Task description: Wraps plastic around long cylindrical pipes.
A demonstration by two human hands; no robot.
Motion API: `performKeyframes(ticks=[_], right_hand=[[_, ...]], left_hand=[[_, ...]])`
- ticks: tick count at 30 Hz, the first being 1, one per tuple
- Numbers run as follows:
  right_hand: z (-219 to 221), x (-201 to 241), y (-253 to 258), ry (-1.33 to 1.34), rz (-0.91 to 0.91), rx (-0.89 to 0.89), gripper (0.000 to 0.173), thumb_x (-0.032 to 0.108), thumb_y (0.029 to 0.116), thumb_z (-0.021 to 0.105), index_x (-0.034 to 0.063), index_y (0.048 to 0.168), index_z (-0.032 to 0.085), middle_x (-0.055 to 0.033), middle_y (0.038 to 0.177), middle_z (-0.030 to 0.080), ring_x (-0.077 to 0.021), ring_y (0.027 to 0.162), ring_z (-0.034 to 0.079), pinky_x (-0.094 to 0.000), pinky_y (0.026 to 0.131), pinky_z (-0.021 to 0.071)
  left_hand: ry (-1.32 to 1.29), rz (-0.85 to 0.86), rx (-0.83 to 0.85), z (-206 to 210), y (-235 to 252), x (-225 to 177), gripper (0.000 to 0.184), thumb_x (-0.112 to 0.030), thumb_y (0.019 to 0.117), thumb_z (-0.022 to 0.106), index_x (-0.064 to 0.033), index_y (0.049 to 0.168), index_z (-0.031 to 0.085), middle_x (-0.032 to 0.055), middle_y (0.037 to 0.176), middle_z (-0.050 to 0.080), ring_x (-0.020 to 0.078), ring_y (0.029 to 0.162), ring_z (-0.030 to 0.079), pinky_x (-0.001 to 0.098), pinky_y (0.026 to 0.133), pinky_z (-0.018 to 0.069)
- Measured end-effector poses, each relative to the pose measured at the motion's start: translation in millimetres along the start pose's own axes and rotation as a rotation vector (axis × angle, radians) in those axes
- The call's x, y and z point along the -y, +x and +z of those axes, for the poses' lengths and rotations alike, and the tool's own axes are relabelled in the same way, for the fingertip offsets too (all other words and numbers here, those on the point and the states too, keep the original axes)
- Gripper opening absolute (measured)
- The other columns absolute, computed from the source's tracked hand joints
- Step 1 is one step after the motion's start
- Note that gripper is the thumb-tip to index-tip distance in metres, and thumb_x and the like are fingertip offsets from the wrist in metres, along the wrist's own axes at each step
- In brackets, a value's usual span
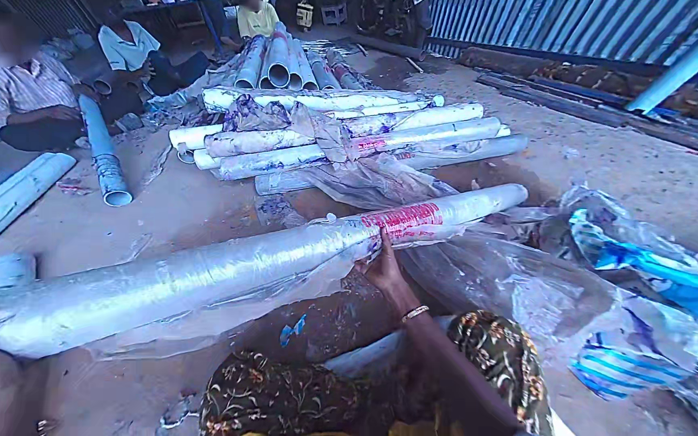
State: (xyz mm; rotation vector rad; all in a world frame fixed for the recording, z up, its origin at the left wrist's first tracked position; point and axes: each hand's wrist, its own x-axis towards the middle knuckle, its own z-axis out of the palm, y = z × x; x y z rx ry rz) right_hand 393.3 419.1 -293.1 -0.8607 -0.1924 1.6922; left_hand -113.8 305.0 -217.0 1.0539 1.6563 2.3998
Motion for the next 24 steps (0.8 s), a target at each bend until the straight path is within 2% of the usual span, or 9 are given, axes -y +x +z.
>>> performKeyframes(ticks=[2, 4, 7, 10, 14, 16, 19, 22, 24], right_hand=[[-22, 2, 9, -0.212, 0.001, -0.072, 0.047, 0.047, 0.1105, 0.033, 0.014, 0.143, 0.044, -0.012, 0.122, 0.061, -0.0225, 0.103, 0.066, -0.0411, 0.08, 0.0583], [-43, -2, 13, -0.432, 0.008, -0.18, 0.051, 0.034, 0.1086, 0.049, 0.0129, 0.153, 0.036, -0.0174, 0.132, 0.057, -0.0282, 0.107, 0.064, -0.0454, 0.079, 0.0583], [-61, 5, -2, -0.686, -0.095, -0.266, 0.05, 0.014, 0.1025, 0.06, 0.0069, 0.146, 0.037, -0.0142, 0.114, 0.062, -0.0184, 0.085, 0.068, -0.0347, 0.061, 0.0581], [-88, 14, -16, -0.964, -0.089, -0.238, 0.045, 0.008, 0.1016, 0.061, -0.0008, 0.142, 0.045, -0.0119, 0.118, 0.063, -0.0101, 0.094, 0.064, -0.0291, 0.077, 0.0558], [-107, 3, 0, -1.215, -0.026, -0.183, 0.038, 0.006, 0.1009, 0.063, -0.005, 0.135, 0.051, -0.0154, 0.112, 0.063, -0.0126, 0.089, 0.063, -0.0299, 0.078, 0.055], [-103, -4, 3, -1.17, -0.042, -0.185, 0.038, 0.004, 0.0994, 0.064, -0.0051, 0.134, 0.051, -0.0134, 0.106, 0.063, -0.011, 0.082, 0.064, -0.0276, 0.07, 0.0562], [-99, -3, 0, -1.023, -0.033, -0.174, 0.041, 0.005, 0.0987, 0.066, -0.002, 0.135, 0.049, -0.0111, 0.104, 0.066, -0.0106, 0.078, 0.068, -0.0274, 0.063, 0.0589], [-102, 14, -6, -1.155, 0.049, -0.085, 0.04, 0.014, 0.0979, 0.07, -0.0009, 0.13, 0.053, -0.0097, 0.098, 0.067, -0.0111, 0.072, 0.069, -0.0282, 0.061, 0.0606], [-115, 36, -7, -1.491, 0.043, -0.084, 0.047, 0.032, 0.0956, 0.074, 0.0003, 0.128, 0.06, -0.0126, 0.101, 0.07, -0.0172, 0.079, 0.07, -0.036, 0.072, 0.0606]], left_hand=[[0.109, -0.126, -0.094, 27, -26, 21, 0.024, -0.019, 0.1038, 0.058, -0.0077, 0.082, 0.058, -0.0066, 0.072, 0.06, 0.0027, 0.07, 0.063, 0.0257, 0.074, 0.056], [0.247, -0.236, -0.128, 42, -53, 36, 0.02, -0.019, 0.1023, 0.061, -0.0025, 0.092, 0.057, -0.0064, 0.079, 0.056, -0.0018, 0.073, 0.058, 0.0217, 0.076, 0.0523], [0.366, -0.401, -0.142, 47, -79, 82, 0.024, -0.016, 0.1, 0.064, 0.0069, 0.102, 0.059, 0.0003, 0.082, 0.057, -0.0006, 0.071, 0.058, 0.0211, 0.074, 0.0529], [0.544, -0.597, -0.076, 32, -98, 129, 0.037, -0.026, 0.1016, 0.064, 0.0104, 0.109, 0.061, 0.009, 0.092, 0.059, 0.0068, 0.078, 0.056, 0.0289, 0.081, 0.0504], [0.71, -0.676, -0.019, 29, -106, 164, 0.042, -0.031, 0.1009, 0.066, 0.0115, 0.106, 0.062, 0.014, 0.096, 0.061, 0.0105, 0.082, 0.055, 0.0324, 0.085, 0.0481], [0.837, -0.687, 0.061, 26, -99, 174, 0.049, -0.035, 0.1004, 0.066, 0.0138, 0.108, 0.063, 0.022, 0.106, 0.064, 0.0182, 0.093, 0.059, 0.0377, 0.093, 0.0464], [1.022, -0.696, 0.28, 27, -84, 178, 0.057, -0.038, 0.1024, 0.062, 0.016, 0.121, 0.062, 0.035, 0.131, 0.06, 0.0396, 0.128, 0.057, 0.0534, 0.111, 0.0384], [1.023, -0.576, 0.302, 23, -68, 163, 0.057, -0.033, 0.1046, 0.059, 0.0088, 0.143, 0.052, 0.0332, 0.15, 0.048, 0.0434, 0.144, 0.044, 0.0536, 0.12, 0.0293], [0.939, -0.509, 0.281, 17, -70, 139, 0.061, -0.03, 0.1041, 0.059, 0.0078, 0.15, 0.044, 0.0333, 0.156, 0.039, 0.0445, 0.146, 0.039, 0.0523, 0.121, 0.0277]])
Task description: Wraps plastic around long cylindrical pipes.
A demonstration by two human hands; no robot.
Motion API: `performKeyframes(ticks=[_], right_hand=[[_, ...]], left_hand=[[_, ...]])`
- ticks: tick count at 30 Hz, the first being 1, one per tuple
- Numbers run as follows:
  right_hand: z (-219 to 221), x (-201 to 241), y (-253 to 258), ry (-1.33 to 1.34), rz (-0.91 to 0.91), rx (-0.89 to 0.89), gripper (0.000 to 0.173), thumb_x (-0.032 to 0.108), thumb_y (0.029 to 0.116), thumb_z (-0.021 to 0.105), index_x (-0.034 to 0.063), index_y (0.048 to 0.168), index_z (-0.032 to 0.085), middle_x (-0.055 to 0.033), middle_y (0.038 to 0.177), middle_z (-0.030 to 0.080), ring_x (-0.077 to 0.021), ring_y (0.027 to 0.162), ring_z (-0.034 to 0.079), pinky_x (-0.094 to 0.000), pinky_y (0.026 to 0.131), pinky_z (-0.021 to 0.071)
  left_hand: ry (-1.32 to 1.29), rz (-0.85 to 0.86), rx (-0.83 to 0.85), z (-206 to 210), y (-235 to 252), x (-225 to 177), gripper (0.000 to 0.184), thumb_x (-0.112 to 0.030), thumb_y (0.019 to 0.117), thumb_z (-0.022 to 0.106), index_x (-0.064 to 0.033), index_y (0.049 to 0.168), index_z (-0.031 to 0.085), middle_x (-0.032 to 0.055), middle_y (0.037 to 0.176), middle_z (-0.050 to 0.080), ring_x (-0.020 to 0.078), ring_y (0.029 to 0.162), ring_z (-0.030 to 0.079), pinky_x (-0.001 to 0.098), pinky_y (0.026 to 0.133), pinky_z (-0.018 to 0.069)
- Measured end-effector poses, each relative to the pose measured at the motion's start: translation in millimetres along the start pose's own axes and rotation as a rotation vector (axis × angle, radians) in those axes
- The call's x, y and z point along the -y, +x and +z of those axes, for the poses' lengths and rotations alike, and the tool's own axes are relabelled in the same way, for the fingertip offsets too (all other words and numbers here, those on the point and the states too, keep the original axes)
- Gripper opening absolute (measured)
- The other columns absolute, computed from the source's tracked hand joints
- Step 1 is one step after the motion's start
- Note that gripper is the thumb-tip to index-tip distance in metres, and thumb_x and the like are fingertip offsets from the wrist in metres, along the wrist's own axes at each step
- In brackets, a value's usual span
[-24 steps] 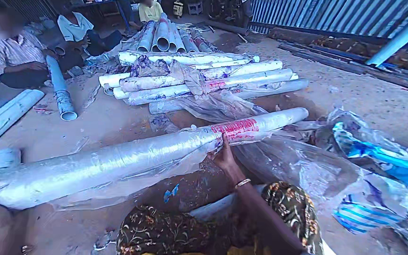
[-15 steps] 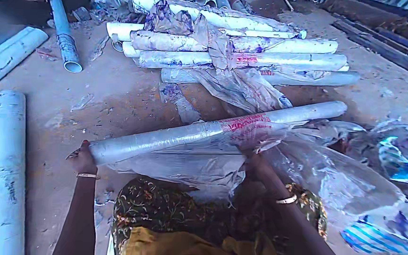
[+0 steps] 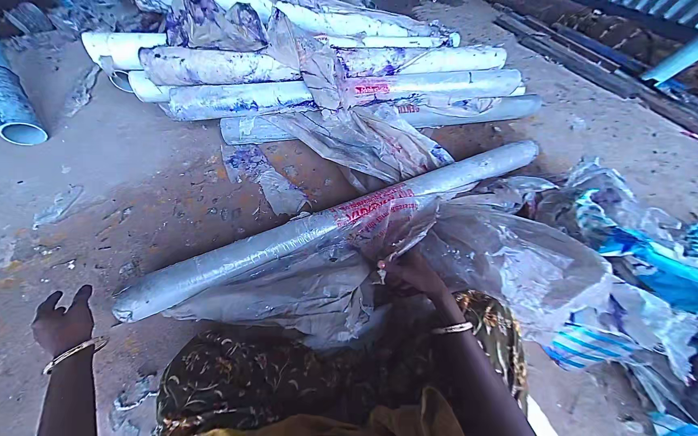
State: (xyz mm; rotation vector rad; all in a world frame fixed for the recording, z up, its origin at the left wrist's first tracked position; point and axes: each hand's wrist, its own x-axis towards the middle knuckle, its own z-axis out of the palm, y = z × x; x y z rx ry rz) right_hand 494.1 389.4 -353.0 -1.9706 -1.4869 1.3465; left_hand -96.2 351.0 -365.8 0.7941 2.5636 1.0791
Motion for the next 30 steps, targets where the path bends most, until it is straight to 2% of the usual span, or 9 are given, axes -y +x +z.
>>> performKeyframes(ticks=[3, 7, 9, 12, 16, 21, 24, 26, 30], right_hand=[[-36, -3, -12, -0.235, 0.087, -0.174, 0.056, 0.05, 0.1001, 0.062, -0.0029, 0.118, 0.069, -0.0267, 0.113, 0.069, -0.0424, 0.109, 0.065, -0.0637, 0.096, 0.0456], [-46, -9, -21, 0.035, -0.004, -0.444, 0.045, 0.031, 0.1111, 0.045, -0.0053, 0.093, 0.065, -0.0119, 0.079, 0.061, -0.0199, 0.073, 0.059, -0.0412, 0.075, 0.0485], [-41, -12, -16, 0.099, -0.05, -0.365, 0.035, 0.023, 0.1082, 0.053, -0.006, 0.096, 0.067, -0.012, 0.081, 0.062, -0.0189, 0.073, 0.058, -0.0403, 0.076, 0.0486], [-20, 2, -9, 0.029, -0.111, -0.225, 0.026, 0.02, 0.1006, 0.066, -0.0054, 0.106, 0.069, -0.0201, 0.098, 0.068, -0.0294, 0.091, 0.064, -0.0492, 0.088, 0.0495], [33, 46, -5, -0.126, -0.225, -0.051, 0.04, 0.034, 0.1027, 0.064, -0.0052, 0.106, 0.068, -0.0239, 0.097, 0.068, -0.0374, 0.092, 0.066, -0.0565, 0.087, 0.0484], [115, 107, -30, -0.338, -0.569, 0.118, 0.043, 0.032, 0.1008, 0.066, -0.0073, 0.118, 0.066, -0.0266, 0.112, 0.068, -0.0407, 0.11, 0.065, -0.0549, 0.097, 0.0478], [171, 125, -38, -0.647, -0.714, 0.176, 0.064, 0.028, 0.0946, 0.073, -0.0067, 0.144, 0.052, -0.0293, 0.149, 0.05, -0.0414, 0.146, 0.04, -0.0541, 0.122, 0.0251], [199, 128, -25, -0.846, -0.668, 0.168, 0.073, 0.011, 0.095, 0.068, -0.0074, 0.156, 0.033, -0.0308, 0.162, 0.03, -0.0413, 0.155, 0.023, -0.0544, 0.126, 0.0127], [226, 102, 19, -0.943, -0.744, -0.063, 0.039, -0.007, 0.1007, 0.043, -0.0132, 0.138, 0.055, -0.0319, 0.139, 0.059, -0.0449, 0.137, 0.053, -0.0557, 0.121, 0.0295]], left_hand=[[-0.037, 0.083, 0.087, -25, -50, 0, 0.063, -0.026, 0.1055, 0.058, 0.0103, 0.153, 0.036, 0.0366, 0.158, 0.032, 0.05, 0.148, 0.033, 0.0556, 0.121, 0.0256], [-0.019, 0.003, 0.428, -34, -139, 24, 0.069, -0.024, 0.1054, 0.053, 0.0064, 0.159, 0.023, 0.036, 0.162, 0.025, 0.0505, 0.149, 0.029, 0.0612, 0.119, 0.0253], [0.016, 0.014, 0.529, -24, -181, 43, 0.073, -0.028, 0.1041, 0.054, 0.0017, 0.162, 0.02, 0.0343, 0.16, 0.031, 0.0462, 0.147, 0.034, 0.0583, 0.117, 0.0309], [0.11, 0.17, 0.437, -9, -214, 43, 0.074, -0.031, 0.1028, 0.056, 0.0036, 0.16, 0.025, 0.0377, 0.161, 0.024, 0.0535, 0.151, 0.022, 0.0625, 0.122, 0.0196], [0.278, 0.396, 0.394, -1, -215, -6, 0.066, -0.033, 0.1026, 0.059, -0.002, 0.157, 0.038, 0.0312, 0.166, 0.02, 0.0525, 0.154, 0.015, 0.073, 0.119, 0.0109], [0.167, 0.748, 0.22, 53, -158, -70, 0.044, -0.026, 0.1048, 0.057, 0.001, 0.139, 0.061, 0.0248, 0.157, 0.045, 0.0447, 0.152, 0.03, 0.0697, 0.121, 0.0118], [0.278, 0.699, 0.382, 96, -132, -86, 0.044, -0.029, 0.1095, 0.049, -0.0018, 0.142, 0.06, 0.0203, 0.155, 0.049, 0.0405, 0.152, 0.033, 0.0664, 0.122, 0.0124], [0.344, 0.645, 0.498, 122, -129, -96, 0.044, -0.033, 0.1112, 0.044, -0.0063, 0.143, 0.06, 0.0178, 0.152, 0.053, 0.0371, 0.149, 0.039, 0.0658, 0.122, 0.0119], [0.358, 0.517, 0.565, 158, -134, -119, 0.05, -0.038, 0.1124, 0.038, -0.0012, 0.132, 0.065, 0.0215, 0.134, 0.065, 0.0381, 0.136, 0.054, 0.0641, 0.122, 0.0164]])
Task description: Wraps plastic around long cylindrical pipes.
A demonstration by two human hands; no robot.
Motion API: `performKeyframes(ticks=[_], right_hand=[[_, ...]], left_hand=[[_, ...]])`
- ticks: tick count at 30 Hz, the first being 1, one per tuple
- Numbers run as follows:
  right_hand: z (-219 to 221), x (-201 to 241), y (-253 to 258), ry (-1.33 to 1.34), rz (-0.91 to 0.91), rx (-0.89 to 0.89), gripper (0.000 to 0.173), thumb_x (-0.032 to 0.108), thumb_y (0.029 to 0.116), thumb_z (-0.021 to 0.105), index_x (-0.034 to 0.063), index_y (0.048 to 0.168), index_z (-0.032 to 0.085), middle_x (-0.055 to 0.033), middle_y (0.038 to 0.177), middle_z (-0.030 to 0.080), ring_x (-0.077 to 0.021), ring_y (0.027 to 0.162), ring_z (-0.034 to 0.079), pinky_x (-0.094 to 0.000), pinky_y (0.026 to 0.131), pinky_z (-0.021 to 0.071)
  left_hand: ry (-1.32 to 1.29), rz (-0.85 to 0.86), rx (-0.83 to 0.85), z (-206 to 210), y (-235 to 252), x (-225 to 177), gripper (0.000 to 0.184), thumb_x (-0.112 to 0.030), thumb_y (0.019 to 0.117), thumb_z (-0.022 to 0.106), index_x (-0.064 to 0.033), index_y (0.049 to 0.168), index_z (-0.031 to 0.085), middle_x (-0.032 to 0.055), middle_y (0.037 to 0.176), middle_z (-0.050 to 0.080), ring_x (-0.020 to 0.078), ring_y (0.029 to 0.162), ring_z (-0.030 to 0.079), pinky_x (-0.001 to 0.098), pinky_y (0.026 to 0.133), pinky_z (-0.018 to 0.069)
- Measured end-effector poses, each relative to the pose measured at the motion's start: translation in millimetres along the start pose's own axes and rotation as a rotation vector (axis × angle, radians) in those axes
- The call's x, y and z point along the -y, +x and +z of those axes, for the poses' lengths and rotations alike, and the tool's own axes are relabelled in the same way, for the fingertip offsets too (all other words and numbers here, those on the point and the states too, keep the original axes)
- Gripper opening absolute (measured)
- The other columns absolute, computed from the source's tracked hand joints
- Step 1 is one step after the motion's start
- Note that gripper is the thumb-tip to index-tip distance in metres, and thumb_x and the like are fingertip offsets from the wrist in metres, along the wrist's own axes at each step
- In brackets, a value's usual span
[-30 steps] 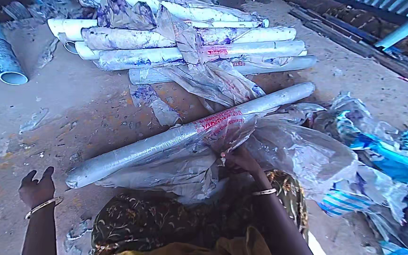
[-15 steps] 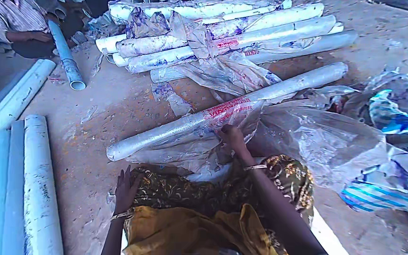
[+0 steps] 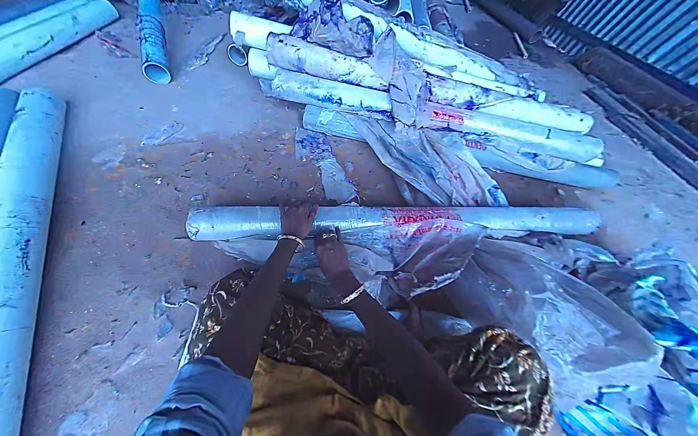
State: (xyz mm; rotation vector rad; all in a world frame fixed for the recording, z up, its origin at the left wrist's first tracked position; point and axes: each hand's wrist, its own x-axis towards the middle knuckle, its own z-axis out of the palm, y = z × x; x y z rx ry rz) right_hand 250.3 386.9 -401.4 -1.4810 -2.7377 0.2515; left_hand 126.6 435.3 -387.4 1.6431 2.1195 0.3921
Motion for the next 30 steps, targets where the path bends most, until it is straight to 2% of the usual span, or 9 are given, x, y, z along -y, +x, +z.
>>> performKeyframes(ticks=[2, 4, 9, 16, 18, 22, 25, 28, 30], right_hand=[[6, -8, 4, 0.016, -0.008, 0.038, 0.034, -0.006, 0.1018, 0.043, -0.013, 0.129, 0.062, -0.0314, 0.128, 0.065, -0.0456, 0.128, 0.059, -0.0544, 0.115, 0.0376], [6, -10, 8, 0.04, 0.005, 0.068, 0.032, -0.004, 0.1015, 0.046, -0.0101, 0.126, 0.065, -0.03, 0.12, 0.068, -0.0447, 0.121, 0.063, -0.052, 0.105, 0.0468], [-28, -14, 16, 0.098, 0.071, 0.313, 0.035, -0.005, 0.0998, 0.046, -0.0064, 0.13, 0.063, -0.0283, 0.129, 0.064, -0.0424, 0.127, 0.059, -0.0505, 0.104, 0.0476], [2, -11, -54, 0.204, 0.114, 0.18, 0.027, 0.002, 0.0996, 0.054, -0.008, 0.118, 0.07, -0.0285, 0.111, 0.071, -0.0437, 0.107, 0.07, -0.0519, 0.091, 0.0554], [12, -27, -86, 0.275, 0.168, 0.404, 0.033, 0.008, 0.1046, 0.051, -0.0029, 0.133, 0.063, -0.0275, 0.128, 0.065, -0.0435, 0.12, 0.063, -0.054, 0.1, 0.0511], [20, -74, -110, 0.34, 0.164, -0.286, 0.023, 0.009, 0.0905, 0.07, -0.0055, 0.108, 0.075, -0.026, 0.104, 0.073, -0.0429, 0.095, 0.073, -0.0537, 0.082, 0.0591], [-22, -139, -79, 0.226, 0.601, -0.616, 0.063, 0.028, 0.0873, 0.078, -0.0127, 0.131, 0.059, -0.0385, 0.132, 0.057, -0.0529, 0.116, 0.06, -0.0593, 0.095, 0.0507], [-52, -223, -52, 0.397, 1.064, -0.57, 0.107, 0.04, 0.091, 0.077, -0.0088, 0.16, 0.011, -0.0392, 0.161, 0.021, -0.05, 0.148, 0.032, -0.0519, 0.12, 0.0305], [-56, -253, -42, 0.509, 1.211, -0.398, 0.104, 0.039, 0.0951, 0.073, -0.0102, 0.159, 0.008, -0.037, 0.157, 0.032, -0.0432, 0.145, 0.04, -0.0484, 0.119, 0.0344]], left_hand=[[-0.02, -0.041, -0.085, 11, 9, -7, 0.05, -0.038, 0.1119, 0.039, 0.0003, 0.129, 0.067, 0.0243, 0.124, 0.069, 0.0402, 0.128, 0.06, 0.0614, 0.12, 0.0232], [0.005, -0.067, -0.134, 22, 21, -6, 0.05, -0.039, 0.1109, 0.041, -0.0016, 0.134, 0.064, 0.0234, 0.133, 0.065, 0.0393, 0.135, 0.054, 0.057, 0.12, 0.0285], [0.074, -0.14, -0.033, 16, 40, -11, 0.057, -0.046, 0.1105, 0.037, 0.0003, 0.126, 0.067, 0.0246, 0.129, 0.067, 0.0399, 0.13, 0.058, 0.0565, 0.112, 0.0392], [0.048, -0.177, 0.101, -7, 79, -16, 0.06, -0.045, 0.1103, 0.038, 0.0073, 0.116, 0.066, 0.0305, 0.125, 0.065, 0.0454, 0.125, 0.06, 0.0632, 0.102, 0.044], [0.072, -0.124, 0.129, -8, 88, -18, 0.066, -0.05, 0.1102, 0.035, 0.0083, 0.115, 0.066, 0.0313, 0.124, 0.065, 0.0457, 0.126, 0.059, 0.0638, 0.104, 0.0425], [0.1, 0.137, 0.073, 8, 76, -4, 0.066, -0.058, 0.1031, 0.05, 0.0039, 0.118, 0.067, 0.0295, 0.118, 0.068, 0.0475, 0.117, 0.063, 0.0672, 0.095, 0.0455], [0.185, 0.385, 0.048, 22, 57, 12, 0.077, -0.062, 0.0882, 0.071, -0.0036, 0.136, 0.062, 0.0228, 0.138, 0.061, 0.0403, 0.133, 0.055, 0.0602, 0.114, 0.0359], [0.279, 0.421, 0.136, 27, 42, 17, 0.096, -0.066, 0.0797, 0.077, -0.0143, 0.155, 0.046, 0.025, 0.149, 0.051, 0.0424, 0.141, 0.047, 0.063, 0.12, 0.0231], [0.302, 0.414, 0.184, 27, 39, 16, 0.1, -0.063, 0.0785, 0.08, -0.0157, 0.157, 0.042, 0.0264, 0.145, 0.053, 0.0437, 0.138, 0.049, 0.0653, 0.121, 0.0169]])
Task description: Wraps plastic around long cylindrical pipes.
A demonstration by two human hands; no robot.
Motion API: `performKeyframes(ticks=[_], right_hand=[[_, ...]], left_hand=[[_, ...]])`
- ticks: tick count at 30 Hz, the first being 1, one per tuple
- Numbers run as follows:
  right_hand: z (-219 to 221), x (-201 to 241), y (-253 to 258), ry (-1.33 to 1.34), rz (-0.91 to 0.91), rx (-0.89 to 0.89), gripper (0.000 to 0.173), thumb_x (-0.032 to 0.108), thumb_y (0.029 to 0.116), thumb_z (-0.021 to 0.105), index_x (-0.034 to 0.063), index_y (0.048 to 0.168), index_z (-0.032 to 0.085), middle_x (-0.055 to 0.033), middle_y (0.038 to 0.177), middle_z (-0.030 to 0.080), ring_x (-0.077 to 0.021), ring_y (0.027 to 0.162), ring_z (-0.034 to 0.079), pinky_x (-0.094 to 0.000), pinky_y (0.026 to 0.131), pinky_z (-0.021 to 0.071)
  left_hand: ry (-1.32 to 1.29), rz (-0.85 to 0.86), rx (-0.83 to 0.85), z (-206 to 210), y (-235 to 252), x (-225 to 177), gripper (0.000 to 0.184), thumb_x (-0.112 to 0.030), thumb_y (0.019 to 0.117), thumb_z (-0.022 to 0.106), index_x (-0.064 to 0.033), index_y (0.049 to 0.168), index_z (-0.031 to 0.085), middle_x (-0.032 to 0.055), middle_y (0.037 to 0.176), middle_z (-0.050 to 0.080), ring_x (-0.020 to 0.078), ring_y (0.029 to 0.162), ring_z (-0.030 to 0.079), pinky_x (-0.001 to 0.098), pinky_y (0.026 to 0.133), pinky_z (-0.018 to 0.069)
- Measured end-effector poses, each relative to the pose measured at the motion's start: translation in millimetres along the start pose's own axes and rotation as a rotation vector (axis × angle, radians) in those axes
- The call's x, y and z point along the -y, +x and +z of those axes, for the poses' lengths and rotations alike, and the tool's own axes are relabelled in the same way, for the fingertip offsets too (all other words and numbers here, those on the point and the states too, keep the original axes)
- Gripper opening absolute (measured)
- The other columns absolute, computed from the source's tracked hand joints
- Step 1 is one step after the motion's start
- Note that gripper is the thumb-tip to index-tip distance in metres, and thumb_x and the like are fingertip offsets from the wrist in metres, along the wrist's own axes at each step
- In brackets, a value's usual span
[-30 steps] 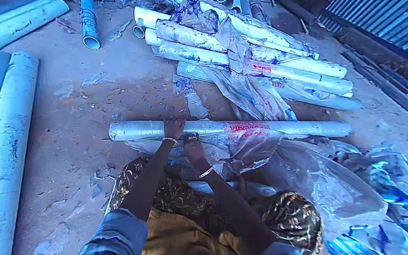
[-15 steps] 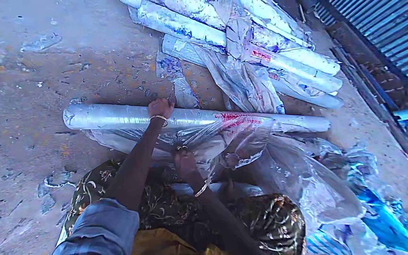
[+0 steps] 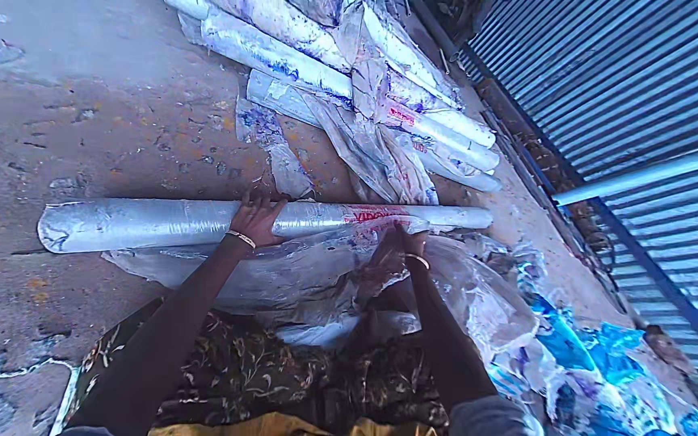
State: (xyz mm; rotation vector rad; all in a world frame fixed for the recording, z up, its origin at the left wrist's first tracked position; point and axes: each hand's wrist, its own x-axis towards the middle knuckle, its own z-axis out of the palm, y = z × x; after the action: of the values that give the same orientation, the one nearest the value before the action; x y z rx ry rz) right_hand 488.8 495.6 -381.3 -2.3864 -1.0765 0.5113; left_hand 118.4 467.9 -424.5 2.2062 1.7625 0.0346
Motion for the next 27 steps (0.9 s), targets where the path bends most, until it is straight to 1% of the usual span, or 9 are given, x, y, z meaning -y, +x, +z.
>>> performKeyframes(ticks=[3, 5, 7, 10, 12, 16, 22, 24, 27], right_hand=[[13, 16, 3, -0.259, -0.026, 0.211, 0.058, 0.032, 0.1056, 0.057, -0.0126, 0.142, 0.047, -0.0297, 0.143, 0.055, -0.0362, 0.135, 0.053, -0.0469, 0.114, 0.0408], [22, 35, -21, -0.319, -0.06, 0.235, 0.047, 0.023, 0.1102, 0.046, -0.0114, 0.142, 0.05, -0.0304, 0.147, 0.051, -0.0381, 0.14, 0.048, -0.0477, 0.118, 0.0357], [21, 43, -42, -0.166, -0.015, 0.192, 0.043, 0.019, 0.1094, 0.049, -0.0118, 0.139, 0.051, -0.0298, 0.145, 0.053, -0.0354, 0.139, 0.05, -0.0446, 0.117, 0.0366], [25, 52, -63, 0.096, -0.042, 0.219, 0.031, 0.016, 0.104, 0.061, -0.0109, 0.119, 0.063, -0.0256, 0.117, 0.066, -0.0272, 0.106, 0.063, -0.0409, 0.096, 0.0483], [35, 60, -80, 0.178, -0.113, 0.295, 0.025, 0.013, 0.1023, 0.064, -0.0113, 0.107, 0.064, -0.021, 0.099, 0.066, -0.0213, 0.087, 0.061, -0.0373, 0.084, 0.0494], [50, 94, -128, 0.202, -0.198, 0.472, 0.025, 0.013, 0.1036, 0.061, -0.01, 0.112, 0.065, -0.0213, 0.104, 0.068, -0.0217, 0.093, 0.063, -0.0376, 0.088, 0.0498], [77, 46, -163, 0.297, -0.3, 0.557, 0.022, 0.008, 0.1029, 0.059, -0.0138, 0.102, 0.064, -0.014, 0.083, 0.063, -0.0121, 0.073, 0.057, -0.0292, 0.072, 0.0485], [80, 22, -161, 0.202, -0.328, 0.447, 0.03, 0.015, 0.1015, 0.063, -0.0129, 0.111, 0.061, -0.0184, 0.085, 0.064, -0.022, 0.074, 0.06, -0.0401, 0.075, 0.0503], [72, 7, -163, 0.087, -0.574, 0.113, 0.059, 0.025, 0.0906, 0.076, -0.012, 0.132, 0.055, -0.0282, 0.107, 0.067, -0.0417, 0.092, 0.068, -0.0562, 0.082, 0.0534]], left_hand=[[0.003, -0.007, 0.042, -12, 4, 4, 0.098, -0.065, 0.0789, 0.078, -0.011, 0.154, 0.046, 0.0242, 0.139, 0.059, 0.0409, 0.135, 0.053, 0.065, 0.122, 0.0113], [-0.009, 0.013, 0.035, -16, 9, 10, 0.096, -0.064, 0.0779, 0.08, -0.0081, 0.15, 0.05, 0.0238, 0.134, 0.063, 0.0402, 0.133, 0.054, 0.0641, 0.123, 0.0087], [-0.001, 0.012, 0.047, -19, 6, 20, 0.093, -0.061, 0.0775, 0.082, -0.0083, 0.148, 0.052, 0.0221, 0.133, 0.064, 0.0386, 0.131, 0.057, 0.0637, 0.123, 0.011], [0.045, -0.022, 0.016, -29, -9, 61, 0.091, -0.058, 0.0751, 0.086, -0.0102, 0.146, 0.054, 0.0198, 0.126, 0.069, 0.0382, 0.122, 0.063, 0.0646, 0.121, 0.0142], [0.073, -0.062, 0.0, -35, -25, 94, 0.09, -0.052, 0.0727, 0.09, -0.0095, 0.143, 0.056, 0.0191, 0.116, 0.073, 0.0382, 0.111, 0.068, 0.066, 0.12, 0.0156], [0.181, -0.23, 0.065, -56, -56, 158, 0.092, -0.048, 0.0744, 0.091, -0.0104, 0.148, 0.051, 0.0219, 0.11, 0.073, 0.0414, 0.108, 0.068, 0.0649, 0.119, 0.0189], [0.193, -0.404, 0.198, -77, -74, 168, 0.102, -0.057, 0.0722, 0.088, -0.0116, 0.153, 0.046, 0.0203, 0.147, 0.055, 0.0411, 0.14, 0.049, 0.0756, 0.118, 0.0068], [0.059, -0.349, 0.161, -73, -57, 146, 0.102, -0.065, 0.0774, 0.081, -0.0112, 0.155, 0.043, 0.0205, 0.157, 0.045, 0.0404, 0.149, 0.037, 0.0777, 0.117, 0.0025], [-0.151, -0.183, -0.003, -57, -20, 88, 0.07, -0.053, 0.1001, 0.061, -0.008, 0.153, 0.048, 0.0207, 0.159, 0.043, 0.0397, 0.151, 0.034, 0.0772, 0.117, 0.0003]])
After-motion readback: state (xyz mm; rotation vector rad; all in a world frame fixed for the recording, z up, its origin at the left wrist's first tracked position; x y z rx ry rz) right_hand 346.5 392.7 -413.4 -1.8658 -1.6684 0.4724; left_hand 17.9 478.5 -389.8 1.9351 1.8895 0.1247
